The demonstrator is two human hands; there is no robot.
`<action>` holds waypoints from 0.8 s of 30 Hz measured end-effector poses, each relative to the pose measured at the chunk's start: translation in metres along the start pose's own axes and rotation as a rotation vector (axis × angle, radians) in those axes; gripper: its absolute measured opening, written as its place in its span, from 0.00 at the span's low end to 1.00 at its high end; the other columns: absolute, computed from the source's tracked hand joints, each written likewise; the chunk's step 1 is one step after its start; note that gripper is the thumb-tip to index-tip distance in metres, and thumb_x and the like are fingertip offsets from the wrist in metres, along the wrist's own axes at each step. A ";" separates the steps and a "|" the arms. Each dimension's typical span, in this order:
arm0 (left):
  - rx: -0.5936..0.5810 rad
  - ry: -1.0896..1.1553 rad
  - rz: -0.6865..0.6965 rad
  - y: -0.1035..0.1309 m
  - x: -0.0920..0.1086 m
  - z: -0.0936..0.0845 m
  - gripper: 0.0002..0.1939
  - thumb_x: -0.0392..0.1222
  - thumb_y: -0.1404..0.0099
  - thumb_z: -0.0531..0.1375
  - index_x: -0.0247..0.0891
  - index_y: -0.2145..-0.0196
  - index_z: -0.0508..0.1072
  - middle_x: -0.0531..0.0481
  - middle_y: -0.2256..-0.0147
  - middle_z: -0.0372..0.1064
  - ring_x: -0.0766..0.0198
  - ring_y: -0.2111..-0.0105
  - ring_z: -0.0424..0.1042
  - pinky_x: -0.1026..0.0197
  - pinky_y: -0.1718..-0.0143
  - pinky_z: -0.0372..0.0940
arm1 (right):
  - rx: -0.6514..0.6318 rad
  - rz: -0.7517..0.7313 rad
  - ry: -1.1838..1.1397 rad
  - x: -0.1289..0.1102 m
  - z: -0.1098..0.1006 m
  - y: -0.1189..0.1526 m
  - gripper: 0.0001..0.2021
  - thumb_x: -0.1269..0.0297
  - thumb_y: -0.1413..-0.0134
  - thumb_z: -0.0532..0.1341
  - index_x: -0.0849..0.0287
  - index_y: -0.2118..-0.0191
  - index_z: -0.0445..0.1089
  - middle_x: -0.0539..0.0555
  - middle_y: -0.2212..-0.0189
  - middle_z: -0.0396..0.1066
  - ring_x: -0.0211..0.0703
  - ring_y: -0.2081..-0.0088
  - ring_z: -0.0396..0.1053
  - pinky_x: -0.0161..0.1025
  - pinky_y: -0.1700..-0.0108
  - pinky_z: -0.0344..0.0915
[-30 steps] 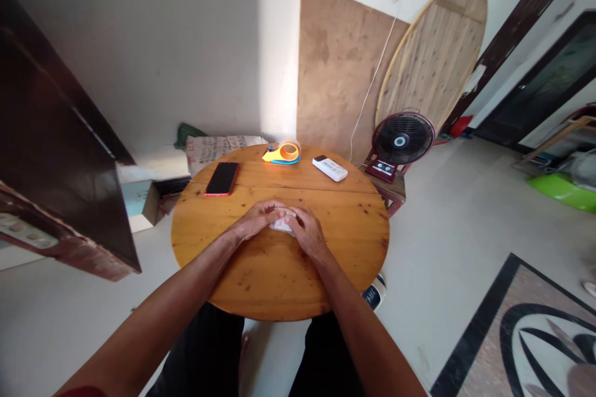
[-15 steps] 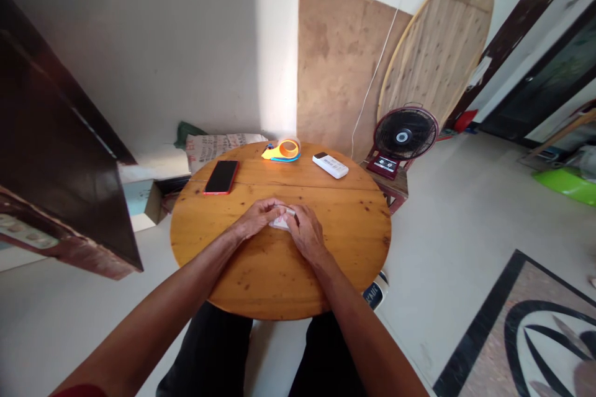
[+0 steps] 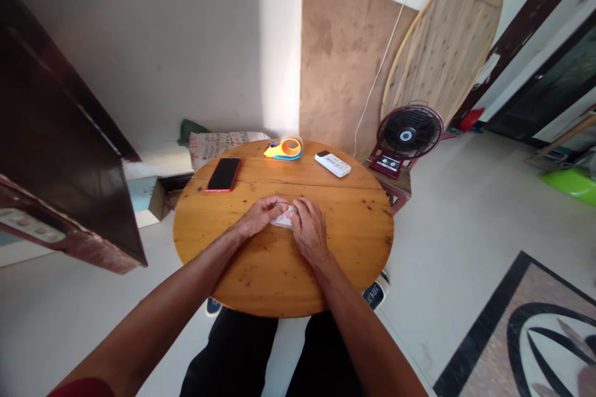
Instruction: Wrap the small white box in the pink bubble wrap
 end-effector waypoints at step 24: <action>-0.085 0.249 -0.067 0.004 -0.002 0.012 0.25 0.51 0.52 0.70 0.33 0.60 0.71 0.50 0.68 0.72 0.67 0.71 0.70 0.65 0.67 0.63 | 0.115 0.137 -0.382 0.023 -0.022 0.003 0.23 0.70 0.52 0.58 0.58 0.47 0.64 0.58 0.52 0.69 0.49 0.52 0.68 0.49 0.49 0.65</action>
Point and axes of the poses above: each hand's wrist, its own y-axis away from the middle knuckle, its own z-axis out of the palm, x = y × z, the point moved 6 cm from there along -y, towards the middle knuckle
